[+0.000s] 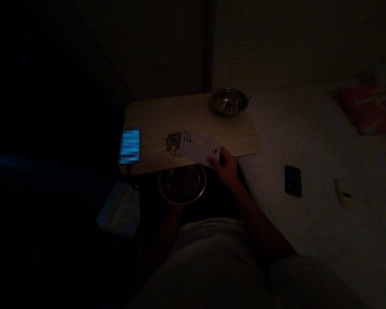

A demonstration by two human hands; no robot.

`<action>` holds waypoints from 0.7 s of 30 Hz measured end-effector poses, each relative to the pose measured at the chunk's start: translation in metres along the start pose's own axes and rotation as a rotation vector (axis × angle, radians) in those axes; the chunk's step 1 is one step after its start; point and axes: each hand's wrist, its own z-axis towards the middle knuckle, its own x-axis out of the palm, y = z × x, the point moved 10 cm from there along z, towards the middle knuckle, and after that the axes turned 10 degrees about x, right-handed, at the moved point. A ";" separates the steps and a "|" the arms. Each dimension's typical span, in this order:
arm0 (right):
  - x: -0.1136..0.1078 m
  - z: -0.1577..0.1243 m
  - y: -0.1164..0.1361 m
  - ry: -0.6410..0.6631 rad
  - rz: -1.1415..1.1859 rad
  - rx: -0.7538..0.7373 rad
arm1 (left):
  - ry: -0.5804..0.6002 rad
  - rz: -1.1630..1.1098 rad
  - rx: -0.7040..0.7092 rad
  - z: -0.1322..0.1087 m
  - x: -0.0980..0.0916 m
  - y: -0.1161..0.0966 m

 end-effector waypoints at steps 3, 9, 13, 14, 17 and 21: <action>0.002 0.000 -0.003 0.026 0.035 0.022 | 0.004 -0.010 0.014 0.001 0.000 -0.001; 0.003 0.000 -0.004 0.037 0.026 0.020 | 0.049 -0.034 -0.015 0.005 -0.001 0.003; 0.003 0.000 -0.006 0.038 0.003 0.025 | 0.053 -0.017 -0.065 0.004 -0.001 0.007; 0.002 0.000 -0.006 0.025 -0.002 0.020 | 0.054 -0.019 -0.076 0.004 0.000 0.008; -0.002 0.000 -0.004 -0.007 0.009 0.008 | 0.031 -0.037 -0.080 0.002 0.002 0.008; 0.001 0.000 -0.004 0.026 0.032 0.028 | 0.014 -0.054 -0.058 0.001 0.004 0.005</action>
